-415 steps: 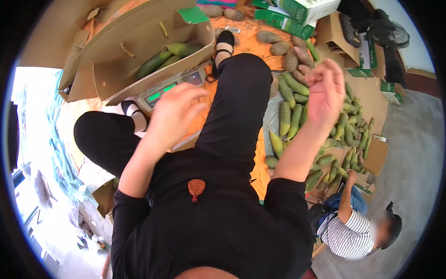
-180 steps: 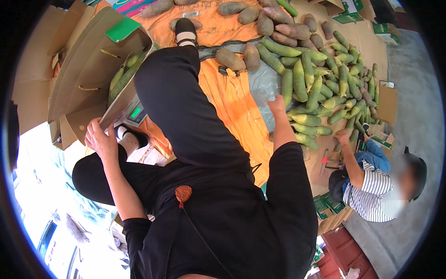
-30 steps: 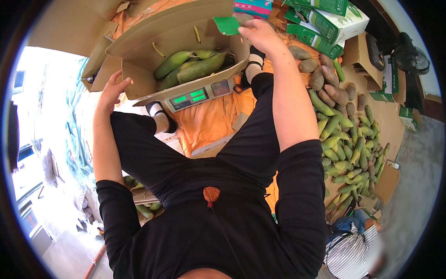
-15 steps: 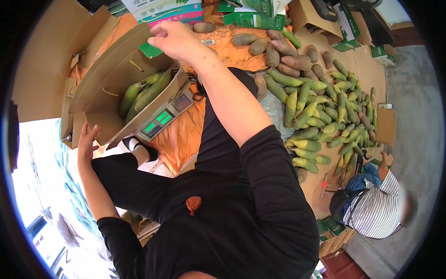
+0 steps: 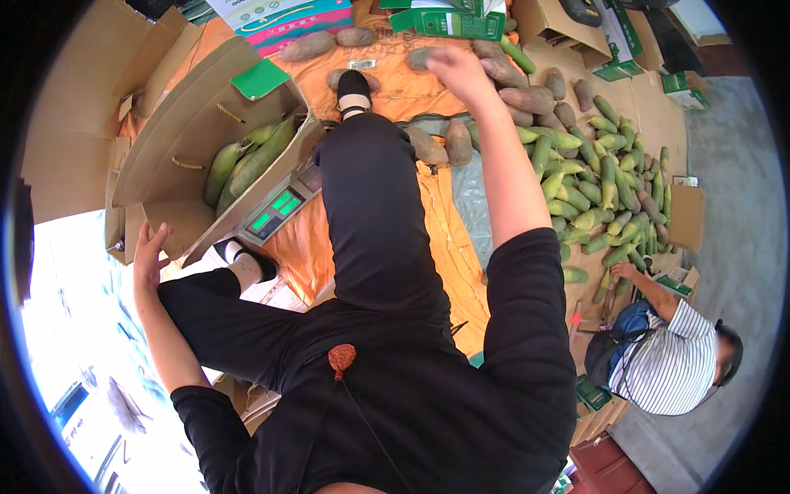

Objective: Weighing and sorting green vegetables, likely cucumbers or squash, into boxes.

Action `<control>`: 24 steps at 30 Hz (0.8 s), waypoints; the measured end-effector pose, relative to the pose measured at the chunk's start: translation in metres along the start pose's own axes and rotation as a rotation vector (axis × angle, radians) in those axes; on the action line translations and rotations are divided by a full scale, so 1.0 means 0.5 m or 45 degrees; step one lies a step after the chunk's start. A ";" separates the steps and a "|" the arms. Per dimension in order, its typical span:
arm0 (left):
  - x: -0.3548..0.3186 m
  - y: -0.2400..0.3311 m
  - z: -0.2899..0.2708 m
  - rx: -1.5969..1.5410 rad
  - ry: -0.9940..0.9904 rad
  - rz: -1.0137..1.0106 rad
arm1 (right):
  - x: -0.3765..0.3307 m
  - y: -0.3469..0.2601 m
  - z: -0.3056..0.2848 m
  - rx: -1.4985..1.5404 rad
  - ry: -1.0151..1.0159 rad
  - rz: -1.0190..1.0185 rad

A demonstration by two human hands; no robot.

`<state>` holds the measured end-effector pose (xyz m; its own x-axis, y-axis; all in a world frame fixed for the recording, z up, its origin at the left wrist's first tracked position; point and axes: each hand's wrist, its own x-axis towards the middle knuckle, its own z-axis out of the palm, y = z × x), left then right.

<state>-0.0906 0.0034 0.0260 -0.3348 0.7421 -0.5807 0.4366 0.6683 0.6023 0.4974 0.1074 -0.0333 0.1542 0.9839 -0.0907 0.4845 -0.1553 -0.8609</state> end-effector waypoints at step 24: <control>0.003 0.024 0.012 -0.274 -0.036 -0.084 | 0.067 -0.224 0.210 0.013 -0.899 0.185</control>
<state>-0.0810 0.0124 0.0291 -0.3319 0.6965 -0.6362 0.2251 0.7134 0.6636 0.3580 0.1671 0.0073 -0.3785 0.7766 -0.5037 0.4926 -0.2917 -0.8199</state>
